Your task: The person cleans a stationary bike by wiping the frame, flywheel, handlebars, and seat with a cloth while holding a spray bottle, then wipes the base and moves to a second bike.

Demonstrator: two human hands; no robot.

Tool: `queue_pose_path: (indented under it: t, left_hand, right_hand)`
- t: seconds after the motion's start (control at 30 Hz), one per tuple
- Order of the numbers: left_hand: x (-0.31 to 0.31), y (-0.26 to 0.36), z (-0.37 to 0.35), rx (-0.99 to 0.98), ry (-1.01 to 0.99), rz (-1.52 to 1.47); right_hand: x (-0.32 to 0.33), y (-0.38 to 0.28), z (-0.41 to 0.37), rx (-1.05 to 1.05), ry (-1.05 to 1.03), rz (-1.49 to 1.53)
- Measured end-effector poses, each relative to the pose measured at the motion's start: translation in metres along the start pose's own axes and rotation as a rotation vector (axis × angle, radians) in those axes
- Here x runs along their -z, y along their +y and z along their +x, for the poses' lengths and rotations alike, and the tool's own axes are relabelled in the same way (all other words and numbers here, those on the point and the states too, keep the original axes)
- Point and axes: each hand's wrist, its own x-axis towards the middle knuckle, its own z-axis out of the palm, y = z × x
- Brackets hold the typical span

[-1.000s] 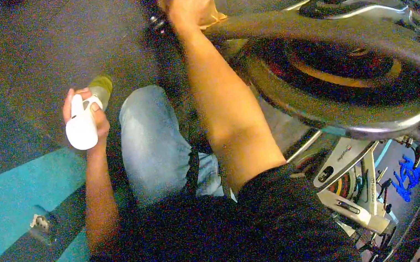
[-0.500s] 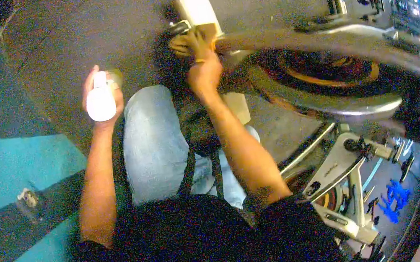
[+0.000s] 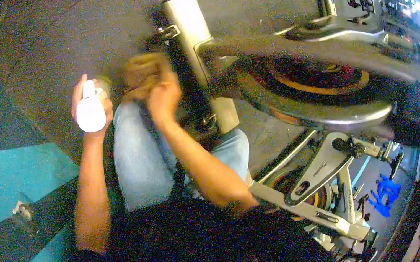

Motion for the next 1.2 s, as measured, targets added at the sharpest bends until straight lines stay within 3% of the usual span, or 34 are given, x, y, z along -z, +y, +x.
queue_pose_path:
  t: [0.03,0.07,0.1,0.13,0.17,0.2,0.27,0.3,0.33,0.37,0.47,0.53,0.6,0.7,0.73,0.77,0.83,0.9,0.93,1.0,1.03,1.1,1.17,1.2]
  left_hand:
    - [-0.001,0.0,-0.002,0.013,0.017,0.004]
    - [0.001,0.001,-0.007,0.027,0.02,0.002]
    - [0.003,0.0,-0.009,0.029,-0.003,-0.012]
    - [0.003,0.0,-0.009,0.034,-0.023,-0.015]
    - [0.002,0.001,-0.008,0.027,-0.014,-0.017]
    - [0.002,0.002,-0.006,0.015,0.003,-0.016]
    - [0.004,0.002,-0.006,0.03,-0.037,-0.001]
    - [0.003,0.001,-0.006,0.025,-0.024,-0.027]
    - [0.001,0.0,-0.006,0.023,-0.009,-0.053]
    - [0.001,-0.002,-0.007,0.018,-0.004,-0.075]
    - [-0.002,-0.007,-0.005,-0.062,0.052,-0.082]
    - [-0.003,0.001,-0.002,0.003,0.024,-0.108]
    - [-0.007,0.006,0.004,-0.049,0.057,-0.037]
    - [-0.005,0.0,-0.002,-0.022,0.047,-0.064]
    - [-0.002,-0.002,-0.005,0.001,0.02,-0.063]
    - [0.0,-0.004,-0.007,0.02,0.005,-0.072]
    - [-0.003,-0.002,0.001,-0.046,0.071,-0.072]
    - [0.001,0.004,-0.005,-0.095,0.118,-0.073]
    - [0.002,0.005,-0.003,-0.067,0.104,-0.108]
    - [0.001,0.003,0.001,-0.037,0.111,-0.149]
    - [0.001,-0.002,-0.003,-0.018,0.091,-0.126]
    - [-0.003,-0.004,-0.008,-0.002,0.077,-0.095]
    - [-0.001,0.001,-0.002,-0.056,0.11,-0.123]
    - [0.001,0.007,0.0,-0.06,0.121,-0.137]
  right_hand:
    - [0.011,0.011,0.009,0.189,0.217,0.1]
    - [0.039,-0.002,0.02,0.26,0.311,-0.121]
    - [0.064,-0.017,0.043,0.62,0.365,-0.135]
    - [0.082,-0.03,0.068,0.737,0.407,-0.126]
    - [0.099,-0.053,0.092,0.892,0.563,-0.581]
    - [0.1,-0.055,0.119,0.773,0.573,-0.86]
    - [0.081,-0.037,0.165,0.419,0.375,-1.491]
    - [0.065,-0.011,0.183,0.243,0.201,-1.382]
    - [0.036,0.088,0.216,0.702,0.469,-0.883]
    - [0.034,0.085,0.211,0.709,0.468,-0.873]
    - [0.039,0.068,0.149,0.523,-0.111,-1.291]
    - [0.042,0.09,0.134,0.809,0.118,-1.541]
    - [0.06,0.123,0.118,0.822,-0.137,-1.254]
    - [0.089,0.143,0.088,0.528,-0.53,-0.971]
    - [0.101,0.134,0.068,0.494,-0.563,-1.053]
    - [0.113,0.154,0.051,0.673,-0.53,-1.205]
    - [0.125,0.24,0.034,0.807,-0.463,-1.378]
    - [0.135,0.208,-0.005,0.463,-0.653,-1.307]
    - [0.143,0.198,-0.021,0.468,-0.639,-1.316]
    - [0.159,0.181,-0.036,0.329,-0.472,-0.815]
    - [0.168,0.157,-0.036,0.341,-0.47,-0.829]
    - [0.189,0.07,-0.041,0.084,-0.528,-0.719]
    - [0.213,-0.023,-0.052,0.093,-0.576,-0.65]
    - [0.226,-0.069,-0.055,0.35,-0.533,-0.831]
